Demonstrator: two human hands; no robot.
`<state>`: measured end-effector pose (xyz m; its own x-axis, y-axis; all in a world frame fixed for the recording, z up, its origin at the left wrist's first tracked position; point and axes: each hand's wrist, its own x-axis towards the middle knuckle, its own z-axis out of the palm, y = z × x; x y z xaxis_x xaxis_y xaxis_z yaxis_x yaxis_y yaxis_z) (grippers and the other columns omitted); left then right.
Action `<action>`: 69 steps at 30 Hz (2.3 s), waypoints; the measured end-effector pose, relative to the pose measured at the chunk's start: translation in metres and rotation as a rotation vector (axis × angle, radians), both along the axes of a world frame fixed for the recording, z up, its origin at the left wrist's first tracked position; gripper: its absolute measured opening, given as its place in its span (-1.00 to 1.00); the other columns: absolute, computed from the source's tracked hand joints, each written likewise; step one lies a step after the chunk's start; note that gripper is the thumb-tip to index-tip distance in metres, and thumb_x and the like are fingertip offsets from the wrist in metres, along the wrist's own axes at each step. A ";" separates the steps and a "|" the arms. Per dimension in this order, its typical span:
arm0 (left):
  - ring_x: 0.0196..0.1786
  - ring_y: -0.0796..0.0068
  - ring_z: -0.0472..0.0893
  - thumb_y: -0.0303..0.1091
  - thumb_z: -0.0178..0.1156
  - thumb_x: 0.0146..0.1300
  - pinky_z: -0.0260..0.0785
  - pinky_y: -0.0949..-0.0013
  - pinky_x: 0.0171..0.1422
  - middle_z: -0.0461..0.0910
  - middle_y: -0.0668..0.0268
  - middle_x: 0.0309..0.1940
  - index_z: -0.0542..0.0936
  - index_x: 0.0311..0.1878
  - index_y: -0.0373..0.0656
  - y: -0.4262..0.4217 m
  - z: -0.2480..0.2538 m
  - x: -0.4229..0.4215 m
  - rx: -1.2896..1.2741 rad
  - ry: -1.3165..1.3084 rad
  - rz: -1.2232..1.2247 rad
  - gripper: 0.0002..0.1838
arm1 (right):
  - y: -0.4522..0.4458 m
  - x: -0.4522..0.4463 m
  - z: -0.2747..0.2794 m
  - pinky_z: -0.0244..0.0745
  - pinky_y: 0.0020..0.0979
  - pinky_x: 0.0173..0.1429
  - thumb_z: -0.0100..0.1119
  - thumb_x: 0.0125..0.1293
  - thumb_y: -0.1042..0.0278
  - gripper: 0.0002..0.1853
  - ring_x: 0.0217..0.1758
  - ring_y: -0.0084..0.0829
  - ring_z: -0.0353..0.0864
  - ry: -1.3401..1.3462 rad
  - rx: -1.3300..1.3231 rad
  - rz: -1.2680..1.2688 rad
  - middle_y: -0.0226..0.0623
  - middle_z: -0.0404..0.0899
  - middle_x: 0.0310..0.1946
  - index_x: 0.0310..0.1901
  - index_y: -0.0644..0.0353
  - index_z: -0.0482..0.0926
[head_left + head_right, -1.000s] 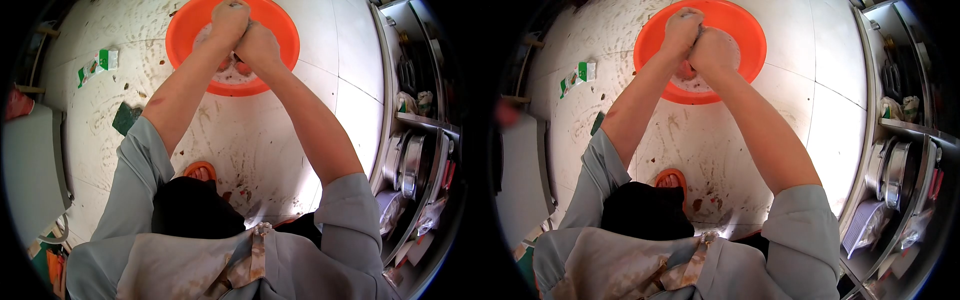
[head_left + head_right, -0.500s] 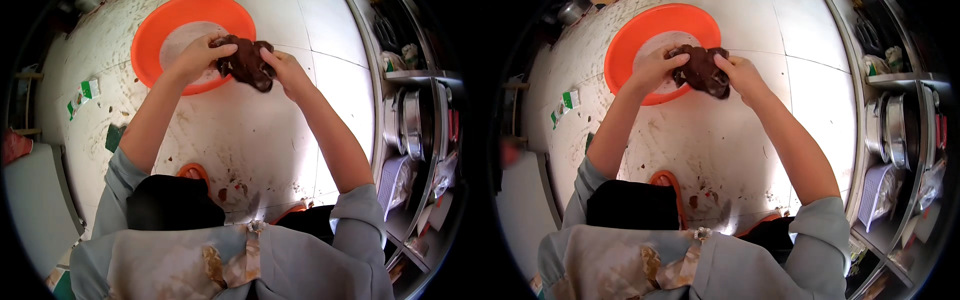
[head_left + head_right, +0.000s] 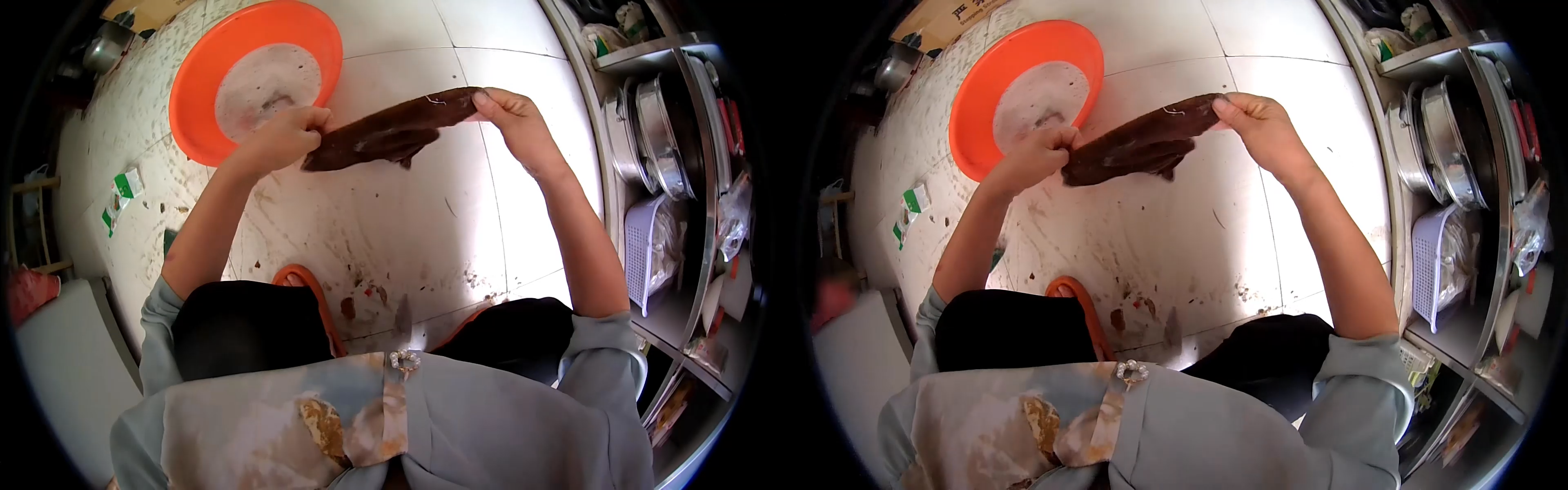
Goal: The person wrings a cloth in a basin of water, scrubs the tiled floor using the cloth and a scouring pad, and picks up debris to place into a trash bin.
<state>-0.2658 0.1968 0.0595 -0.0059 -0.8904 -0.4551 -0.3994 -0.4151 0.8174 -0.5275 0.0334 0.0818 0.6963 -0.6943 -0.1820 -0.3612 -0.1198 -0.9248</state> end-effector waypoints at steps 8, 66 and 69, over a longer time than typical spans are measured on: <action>-0.24 0.60 0.47 -0.54 -0.16 0.05 0.33 0.51 -0.08 0.51 0.37 -0.33 0.50 -0.27 -0.22 -0.033 0.024 -0.003 -0.217 0.693 0.241 -0.76 | -0.014 -0.018 0.021 0.41 -0.48 -0.03 0.00 0.35 0.09 -0.67 -0.29 -0.58 0.51 -0.158 -0.169 -0.114 -0.42 0.57 -0.42 -0.27 0.22 0.58; -0.23 0.05 0.49 -0.27 0.12 0.09 0.35 0.08 -0.19 0.46 0.09 -0.34 0.46 -0.19 -0.13 -0.035 -0.138 -0.181 0.164 -0.400 -0.332 -0.77 | 0.013 -0.093 -0.193 0.46 -0.15 -0.12 0.21 0.01 0.31 -0.75 -0.13 -0.10 0.50 0.605 -0.363 0.621 -0.12 0.43 -0.23 -0.23 0.08 0.47; -0.22 0.05 0.53 -0.38 -0.03 0.15 0.41 0.08 -0.15 0.48 0.07 -0.31 0.47 -0.21 -0.16 0.076 -0.180 -0.270 0.140 -0.401 -0.614 -0.83 | 0.078 -0.161 -0.181 0.45 -0.18 -0.13 0.22 -0.04 0.36 -0.78 -0.14 -0.14 0.51 0.550 -0.260 0.789 -0.13 0.44 -0.26 -0.30 0.08 0.51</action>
<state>-0.5354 0.2730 -0.1207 -0.2937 -0.7141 -0.6355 -0.8490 -0.1105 0.5167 -0.6882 0.1115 -0.0991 0.8399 -0.1331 -0.5262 -0.4616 -0.6852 -0.5634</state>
